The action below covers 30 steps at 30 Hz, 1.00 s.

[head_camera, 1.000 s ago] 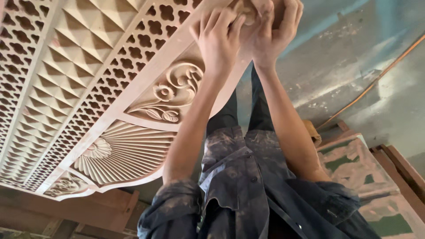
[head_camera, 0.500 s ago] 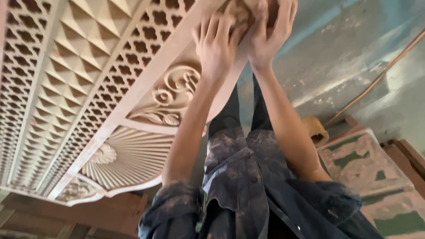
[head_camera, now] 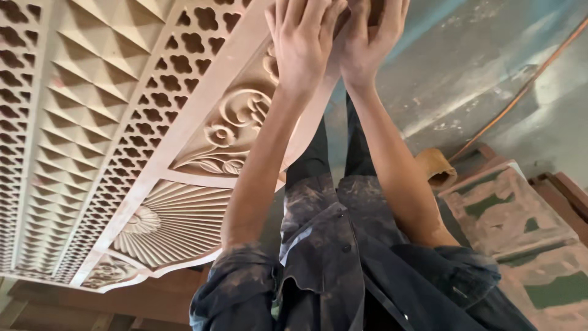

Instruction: The person sands a large decorative wooden panel using a sanding block, focusing on the carved floral and geometric patterns. The person moves around the panel, adjusting their position to reach different sections, and occasionally pauses to inspect the surface.

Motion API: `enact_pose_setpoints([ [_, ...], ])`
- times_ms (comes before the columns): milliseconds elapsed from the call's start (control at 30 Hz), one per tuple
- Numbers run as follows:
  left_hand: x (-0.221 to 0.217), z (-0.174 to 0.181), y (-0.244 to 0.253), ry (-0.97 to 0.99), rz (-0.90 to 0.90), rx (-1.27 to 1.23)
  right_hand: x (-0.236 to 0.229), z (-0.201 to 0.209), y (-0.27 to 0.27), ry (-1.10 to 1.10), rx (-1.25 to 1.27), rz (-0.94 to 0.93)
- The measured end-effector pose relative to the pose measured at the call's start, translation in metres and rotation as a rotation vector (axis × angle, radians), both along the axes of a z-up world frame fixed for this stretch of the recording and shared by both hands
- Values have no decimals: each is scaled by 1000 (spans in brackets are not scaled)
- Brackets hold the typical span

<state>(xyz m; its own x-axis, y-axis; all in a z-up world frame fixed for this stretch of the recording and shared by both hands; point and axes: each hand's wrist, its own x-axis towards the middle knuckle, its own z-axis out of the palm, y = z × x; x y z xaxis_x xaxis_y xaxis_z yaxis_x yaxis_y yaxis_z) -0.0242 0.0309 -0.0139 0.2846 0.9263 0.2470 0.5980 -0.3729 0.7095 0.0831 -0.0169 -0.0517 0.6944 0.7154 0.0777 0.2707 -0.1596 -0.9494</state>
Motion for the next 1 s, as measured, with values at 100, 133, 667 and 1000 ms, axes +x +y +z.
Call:
enact_pose_setpoints([
  [100, -5, 1, -8, 54, 19, -26, -2, 0, 4, -2, 40, 44],
  [133, -5, 3, -14, 67, 83, -45, -3, 3, 5, -71, 38, 72],
  [667, 16, -6, -24, 117, 441, -4, 3, -14, 0, 64, 98, 34],
  [1000, 12, 0, -41, 41, 144, -64, 0, -18, 0, -43, 107, 41],
])
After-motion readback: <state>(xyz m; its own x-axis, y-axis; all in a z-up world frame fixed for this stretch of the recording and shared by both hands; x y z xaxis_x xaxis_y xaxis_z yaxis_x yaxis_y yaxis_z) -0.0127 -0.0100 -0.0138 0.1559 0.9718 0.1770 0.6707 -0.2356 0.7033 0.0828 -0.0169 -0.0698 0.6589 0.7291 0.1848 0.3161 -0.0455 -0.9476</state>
